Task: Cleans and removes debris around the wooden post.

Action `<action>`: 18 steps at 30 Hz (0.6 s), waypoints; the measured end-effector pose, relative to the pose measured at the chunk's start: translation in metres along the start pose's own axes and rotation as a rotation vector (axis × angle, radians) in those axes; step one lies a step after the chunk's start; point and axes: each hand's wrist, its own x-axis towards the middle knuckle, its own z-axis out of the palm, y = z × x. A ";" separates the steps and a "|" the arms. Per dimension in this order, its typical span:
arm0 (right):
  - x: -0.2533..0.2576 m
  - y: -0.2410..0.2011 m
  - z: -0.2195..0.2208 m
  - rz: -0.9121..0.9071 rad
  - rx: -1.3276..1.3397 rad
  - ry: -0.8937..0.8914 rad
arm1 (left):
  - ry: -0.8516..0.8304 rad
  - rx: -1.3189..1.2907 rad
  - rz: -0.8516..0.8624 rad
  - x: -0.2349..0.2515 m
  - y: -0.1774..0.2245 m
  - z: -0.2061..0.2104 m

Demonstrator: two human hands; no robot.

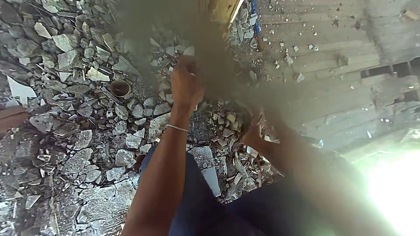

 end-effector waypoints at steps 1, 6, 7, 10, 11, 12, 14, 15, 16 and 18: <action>-0.010 -0.017 -0.010 0.012 0.047 0.037 | -0.011 0.000 0.027 0.002 -0.001 0.002; 0.011 -0.028 0.050 -0.217 0.005 -0.166 | -0.049 -0.031 -0.054 0.012 0.001 0.038; 0.024 -0.015 0.095 -0.337 -0.028 -0.191 | -0.057 -0.016 -0.055 0.012 0.004 0.043; 0.013 0.001 0.210 -0.487 -0.129 -0.468 | -0.076 0.026 -0.048 0.008 0.005 0.046; 0.004 0.002 0.234 -0.516 -0.200 -0.533 | -0.077 0.030 -0.047 0.008 0.004 0.044; 0.000 0.005 0.248 -0.534 -0.272 -0.555 | -0.070 0.027 -0.047 0.007 0.001 0.041; 0.010 0.014 0.244 -0.497 -0.334 -0.519 | -0.051 0.029 -0.064 0.005 -0.003 0.033; 0.021 0.017 0.227 -0.451 -0.330 -0.485 | -0.044 0.027 -0.075 0.005 -0.004 0.029; 0.035 0.023 0.205 -0.395 -0.309 -0.455 | -0.041 0.024 -0.085 0.003 -0.005 0.026; 0.072 0.044 0.169 -0.305 -0.334 -0.358 | -0.030 0.018 -0.078 0.000 -0.008 0.023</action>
